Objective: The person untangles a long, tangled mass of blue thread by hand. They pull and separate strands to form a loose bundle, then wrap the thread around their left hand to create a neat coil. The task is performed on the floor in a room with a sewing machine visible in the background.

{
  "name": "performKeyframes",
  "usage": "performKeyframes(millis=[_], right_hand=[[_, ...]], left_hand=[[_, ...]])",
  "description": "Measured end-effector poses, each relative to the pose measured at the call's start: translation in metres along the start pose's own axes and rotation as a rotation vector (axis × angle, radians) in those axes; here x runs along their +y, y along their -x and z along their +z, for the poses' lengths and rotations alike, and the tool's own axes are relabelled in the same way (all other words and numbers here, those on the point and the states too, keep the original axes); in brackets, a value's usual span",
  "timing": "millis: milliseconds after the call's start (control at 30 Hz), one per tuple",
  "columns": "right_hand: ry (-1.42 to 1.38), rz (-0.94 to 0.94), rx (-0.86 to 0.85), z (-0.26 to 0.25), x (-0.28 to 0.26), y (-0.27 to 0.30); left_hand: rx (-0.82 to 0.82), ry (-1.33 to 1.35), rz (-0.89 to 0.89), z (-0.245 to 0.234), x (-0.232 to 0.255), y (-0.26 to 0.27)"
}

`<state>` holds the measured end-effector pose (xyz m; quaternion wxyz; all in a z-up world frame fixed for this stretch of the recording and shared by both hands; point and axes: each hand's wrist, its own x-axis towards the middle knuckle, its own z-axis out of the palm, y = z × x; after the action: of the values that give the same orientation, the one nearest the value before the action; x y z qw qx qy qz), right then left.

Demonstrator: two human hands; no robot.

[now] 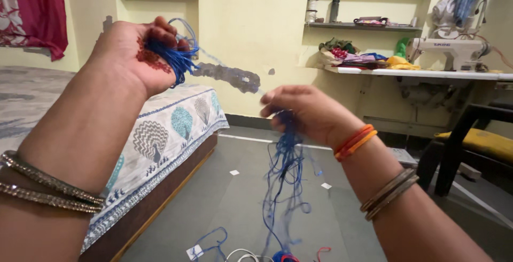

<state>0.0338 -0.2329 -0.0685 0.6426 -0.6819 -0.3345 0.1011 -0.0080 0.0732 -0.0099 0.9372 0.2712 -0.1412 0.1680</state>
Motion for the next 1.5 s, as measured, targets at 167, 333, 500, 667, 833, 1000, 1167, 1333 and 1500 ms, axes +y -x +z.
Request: performKeyframes(millis=[167, 333, 500, 667, 833, 1000, 1167, 1333, 1500], right_hand=[[0.542, -0.081, -0.114, 0.034, -0.005, 0.005], [0.569, -0.236, -0.055, 0.051, -0.006, -0.005], [0.361, -0.181, 0.161, 0.024, -0.028, -0.001], [0.217, -0.124, 0.035, 0.009, -0.037, 0.017], [0.040, -0.025, -0.171, 0.005, -0.049, 0.042], [0.526, -0.093, 0.212, 0.012, -0.067, 0.057], [0.599, -0.062, 0.623, -0.033, -0.064, 0.059], [0.474, -0.007, 0.719, -0.100, -0.028, 0.072], [0.498, 0.171, 0.285, -0.066, -0.023, 0.085]], left_hand=[[0.085, -0.214, 0.173, 0.001, -0.038, -0.006], [-0.035, -1.167, 0.517, 0.009, -0.104, 0.023], [-0.266, -1.421, 0.203, 0.020, -0.108, 0.043], [-0.505, -1.489, -0.088, 0.022, -0.087, 0.063], [-0.496, -1.371, -0.159, 0.035, -0.070, 0.074], [-0.520, -0.973, -0.263, 0.050, -0.079, 0.079], [-0.650, -0.729, -0.128, 0.052, -0.063, 0.067], [-0.571, -0.687, -0.059, 0.065, -0.070, 0.034], [-0.264, -1.161, 0.063, 0.049, -0.118, 0.052]])
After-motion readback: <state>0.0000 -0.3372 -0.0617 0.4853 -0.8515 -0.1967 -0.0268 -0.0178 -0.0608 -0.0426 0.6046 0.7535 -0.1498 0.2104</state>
